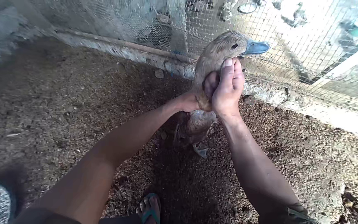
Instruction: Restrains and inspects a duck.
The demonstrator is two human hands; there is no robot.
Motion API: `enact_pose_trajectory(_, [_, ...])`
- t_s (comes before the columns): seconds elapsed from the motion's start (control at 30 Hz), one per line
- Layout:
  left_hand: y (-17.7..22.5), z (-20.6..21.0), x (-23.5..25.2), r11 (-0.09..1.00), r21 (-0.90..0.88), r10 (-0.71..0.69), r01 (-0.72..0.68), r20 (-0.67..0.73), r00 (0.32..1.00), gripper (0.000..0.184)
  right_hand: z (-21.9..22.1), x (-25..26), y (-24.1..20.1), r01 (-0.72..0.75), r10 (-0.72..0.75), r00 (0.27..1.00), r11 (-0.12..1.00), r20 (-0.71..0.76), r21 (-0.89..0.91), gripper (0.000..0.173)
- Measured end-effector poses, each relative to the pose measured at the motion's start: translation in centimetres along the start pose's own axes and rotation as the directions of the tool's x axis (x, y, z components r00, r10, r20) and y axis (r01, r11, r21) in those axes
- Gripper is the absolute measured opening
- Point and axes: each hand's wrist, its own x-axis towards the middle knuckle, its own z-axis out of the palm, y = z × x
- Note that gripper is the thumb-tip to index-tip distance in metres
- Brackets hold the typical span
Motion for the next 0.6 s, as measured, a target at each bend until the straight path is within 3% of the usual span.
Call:
enact_pose_trajectory(0.3, [1.3,0.4,-0.5,0.998,0.052,0.048,-0.042,-0.12,0.992,0.037,-1.4,2.0,-1.6,-0.232,0.283,0.951,0.919,-0.123,0.32,0.029])
enact_pose_trajectory(0.5, [1.7,1.1,-1.4,0.997,0.009,0.072,-0.072,-0.2,0.977,0.034,-2.4,2.6,-0.7,-0.151,0.218,0.878,0.971,-0.427,0.184,0.015])
enact_pose_trajectory(0.6, [1.9,1.2,-1.8,0.996,0.037,0.092,-0.086,-0.221,0.971,0.037,-2.6,2.7,-0.9,-0.156,0.216,0.861,0.974,-0.46,0.165,0.01])
